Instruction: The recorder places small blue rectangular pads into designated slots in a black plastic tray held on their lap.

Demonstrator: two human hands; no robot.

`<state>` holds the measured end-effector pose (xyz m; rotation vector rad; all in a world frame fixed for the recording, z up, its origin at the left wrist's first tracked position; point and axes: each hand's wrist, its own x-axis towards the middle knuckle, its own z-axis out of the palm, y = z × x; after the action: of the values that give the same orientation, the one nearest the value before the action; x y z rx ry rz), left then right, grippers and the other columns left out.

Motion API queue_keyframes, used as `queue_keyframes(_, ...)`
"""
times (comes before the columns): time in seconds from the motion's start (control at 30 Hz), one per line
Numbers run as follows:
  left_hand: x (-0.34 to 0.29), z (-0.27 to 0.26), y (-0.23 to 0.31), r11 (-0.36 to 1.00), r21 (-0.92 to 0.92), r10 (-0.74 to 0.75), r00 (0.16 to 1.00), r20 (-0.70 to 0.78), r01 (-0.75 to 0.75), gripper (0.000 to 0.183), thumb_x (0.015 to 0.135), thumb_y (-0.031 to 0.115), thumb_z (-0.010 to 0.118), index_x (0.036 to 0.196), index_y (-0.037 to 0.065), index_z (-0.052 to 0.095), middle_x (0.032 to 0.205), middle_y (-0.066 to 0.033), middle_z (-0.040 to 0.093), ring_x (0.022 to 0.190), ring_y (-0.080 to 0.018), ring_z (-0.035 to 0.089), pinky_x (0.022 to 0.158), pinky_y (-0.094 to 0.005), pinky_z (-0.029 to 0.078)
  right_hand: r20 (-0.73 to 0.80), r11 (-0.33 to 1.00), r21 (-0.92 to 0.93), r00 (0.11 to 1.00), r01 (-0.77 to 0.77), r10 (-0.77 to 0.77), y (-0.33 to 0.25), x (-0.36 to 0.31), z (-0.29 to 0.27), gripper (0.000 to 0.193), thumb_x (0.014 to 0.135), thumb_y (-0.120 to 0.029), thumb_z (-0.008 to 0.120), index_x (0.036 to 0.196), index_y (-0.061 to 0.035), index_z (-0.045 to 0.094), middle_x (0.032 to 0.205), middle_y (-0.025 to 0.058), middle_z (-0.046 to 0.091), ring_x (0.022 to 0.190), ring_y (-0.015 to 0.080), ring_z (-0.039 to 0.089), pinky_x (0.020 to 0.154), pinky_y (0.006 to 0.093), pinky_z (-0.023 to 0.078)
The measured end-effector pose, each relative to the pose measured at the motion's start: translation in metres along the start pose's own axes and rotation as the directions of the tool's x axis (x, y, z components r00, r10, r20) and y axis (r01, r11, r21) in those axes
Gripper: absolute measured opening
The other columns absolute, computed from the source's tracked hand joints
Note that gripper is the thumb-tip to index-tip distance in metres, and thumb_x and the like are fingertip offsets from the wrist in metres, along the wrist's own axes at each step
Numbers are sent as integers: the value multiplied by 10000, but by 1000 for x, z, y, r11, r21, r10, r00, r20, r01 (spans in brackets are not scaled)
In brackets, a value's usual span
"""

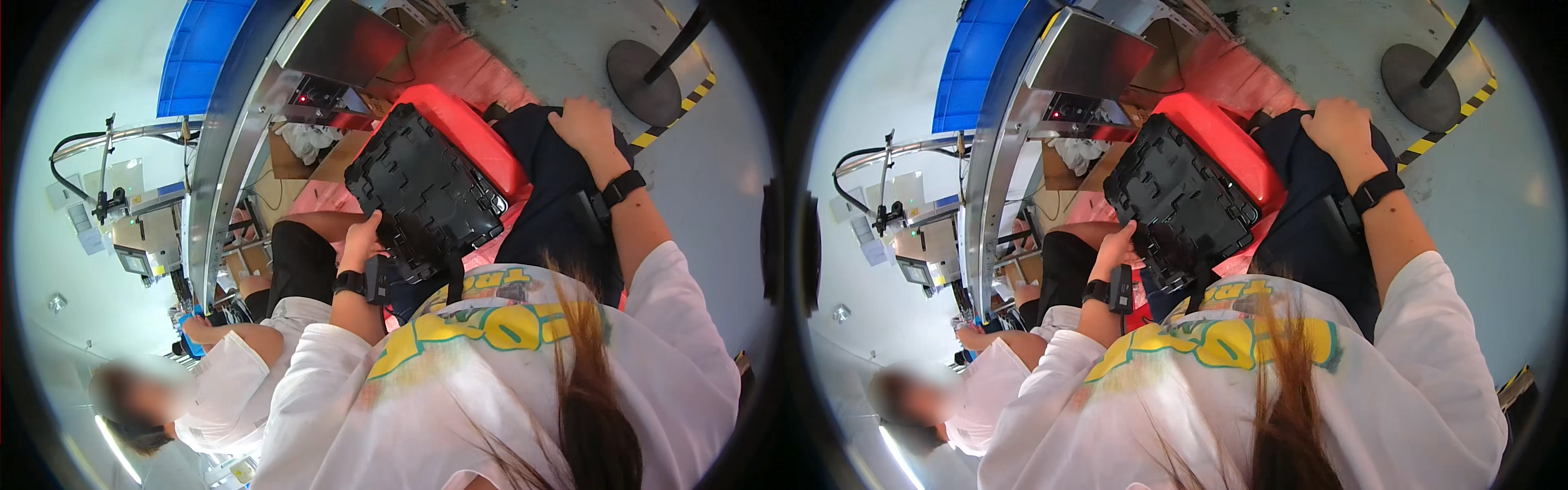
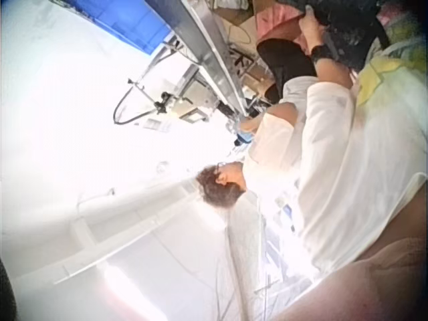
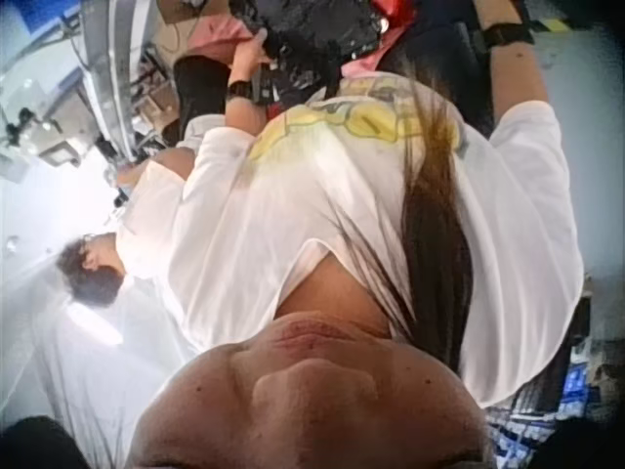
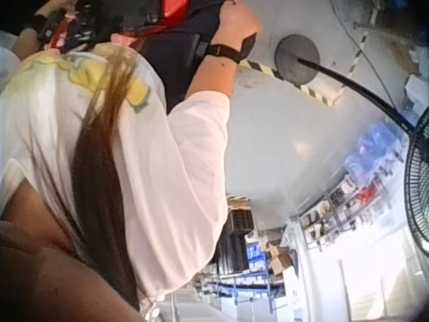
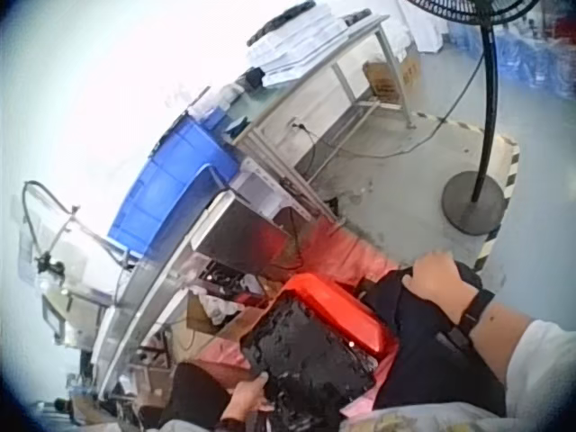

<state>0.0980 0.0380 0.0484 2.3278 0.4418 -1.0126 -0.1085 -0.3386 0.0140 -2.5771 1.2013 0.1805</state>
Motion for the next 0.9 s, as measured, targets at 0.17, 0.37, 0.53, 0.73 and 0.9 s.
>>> queue_keyframes(0.17, 33, -1, -10, 998, -70, -2, 999, 36, 4, 488, 849, 385, 572, 871, -98, 513, 708, -163, 506, 489, -290, 557, 448, -457, 528, -8, 1000, 15, 1000, 13, -13, -4, 2, -1, 417, 775, -391, 545, 919, -15, 653, 936, 193, 621, 900, 355, 594, 766, 464, 460)
queue_keyframes(0.37, 36, 4, 8, 989, -13, -144, 986, 82, 146, 431, 906, 311, 496, 1015, -105, 467, 788, -214, 551, 573, -314, 590, 531, -427, 523, -74, 999, 21, 997, 35, -33, 4, 1, 6, 403, 748, -376, 556, 896, -23, 682, 929, 198, 643, 874, 361, 626, 745, 549, 474)
queue_keyframes(0.53, -24, 20, 30, 955, -222, -153, 967, 204, 198, 421, 934, 264, 463, 1172, -79, 416, 1059, -223, 586, 966, -348, 583, 759, -463, 493, 6, 1000, 22, 1000, 8, -8, 0, -1, -2, 412, 772, -379, 538, 935, -19, 653, 955, 198, 617, 916, 358, 593, 786, 473, 458)
queue_keyframes(0.73, 72, -19, -5, 987, 154, -99, 948, 303, 53, 582, 936, 347, 443, 1295, -74, 262, 1226, -365, 388, 1054, -535, 467, 806, -625, 450, -24, 998, 56, 999, 24, -23, 0, 0, -2, 417, 764, -386, 542, 914, -17, 664, 945, 191, 631, 915, 356, 602, 783, 478, 461)
queue_keyframes(0.9, 65, -8, -9, 997, 73, -26, 946, 323, 2, 498, 925, 343, 473, 1217, -55, 402, 1056, -299, 548, 977, -453, 559, 808, -575, 474, -29, 999, 35, 1000, 12, -11, 4, 1, 3, 414, 759, -383, 546, 902, -16, 671, 949, 183, 636, 907, 356, 606, 769, 485, 459)
